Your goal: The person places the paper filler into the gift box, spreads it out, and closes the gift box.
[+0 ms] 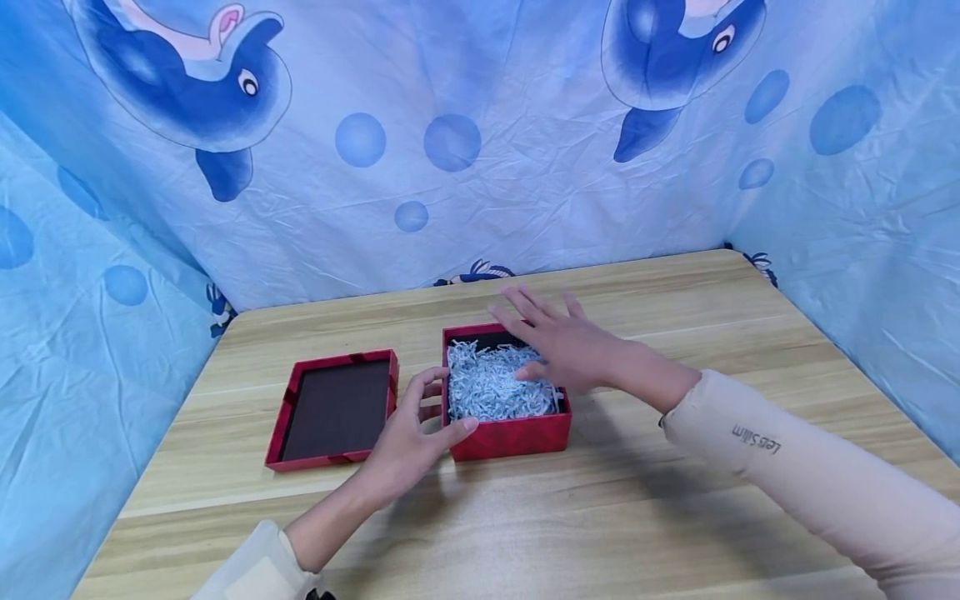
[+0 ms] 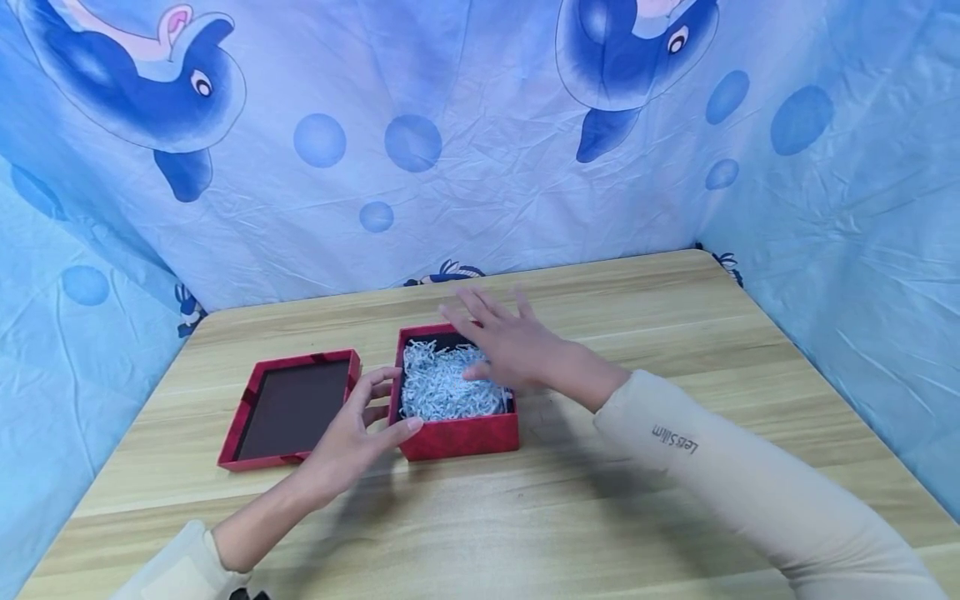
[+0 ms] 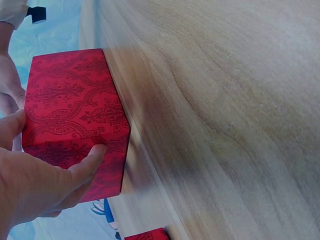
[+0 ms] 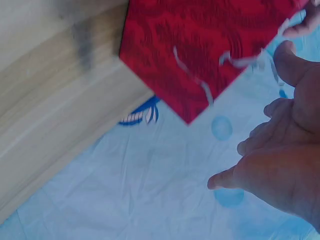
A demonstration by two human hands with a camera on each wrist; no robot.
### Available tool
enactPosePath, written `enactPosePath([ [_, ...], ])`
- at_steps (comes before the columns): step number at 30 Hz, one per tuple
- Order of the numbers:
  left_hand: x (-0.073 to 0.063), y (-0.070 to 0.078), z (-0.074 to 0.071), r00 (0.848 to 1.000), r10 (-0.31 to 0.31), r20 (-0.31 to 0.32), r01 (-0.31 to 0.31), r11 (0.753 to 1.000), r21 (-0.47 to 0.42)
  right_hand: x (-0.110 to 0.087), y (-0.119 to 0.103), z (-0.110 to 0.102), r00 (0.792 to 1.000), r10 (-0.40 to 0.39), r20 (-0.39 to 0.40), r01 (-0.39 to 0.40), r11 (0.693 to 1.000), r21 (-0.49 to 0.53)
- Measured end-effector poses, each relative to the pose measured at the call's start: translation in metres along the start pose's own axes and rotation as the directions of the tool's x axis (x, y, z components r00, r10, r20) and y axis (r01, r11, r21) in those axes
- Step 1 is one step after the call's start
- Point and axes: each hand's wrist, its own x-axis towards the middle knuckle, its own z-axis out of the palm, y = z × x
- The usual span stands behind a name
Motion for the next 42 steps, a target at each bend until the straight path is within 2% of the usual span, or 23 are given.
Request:
enactPosePath([
  [4,0.0,0.0,0.0,1.0,-0.003,-0.004,0.003,1.0,0.006,-0.003,0.01,-0.008,1.0,0.028,-0.002,-0.028,0.999,0.025],
  [9,0.0,0.0,0.0,1.0,0.003,-0.003,-0.003,1.0,0.003,-0.004,0.021,-0.009,0.997,0.069,0.032,-0.071,0.996,0.049],
  [13,0.0,-0.001,0.0,1.0,0.002,-0.004,-0.002,1.0,0.002,-0.001,0.024,-0.001,0.995,0.093,0.044,-0.095,0.994,0.057],
  [22,0.0,-0.001,0.001,1.0,0.0,-0.001,0.0,1.0,0.005,0.014,0.013,0.026,0.986,0.167,-0.017,-0.167,0.986,0.005],
  [28,0.0,0.0,0.001,1.0,0.007,-0.001,-0.007,1.0,0.006,0.013,0.013,0.024,0.977,0.214,-0.01,-0.213,0.973,0.089],
  [34,0.001,0.0,0.0,1.0,0.014,0.002,-0.014,1.0,0.007,0.005,0.014,0.013,0.974,0.225,-0.022,-0.217,0.959,0.182],
  [42,0.0,0.0,0.0,1.0,0.012,-0.001,-0.012,1.0,0.019,-0.008,0.003,0.018,0.983,0.182,-0.013,-0.173,0.955,0.241],
])
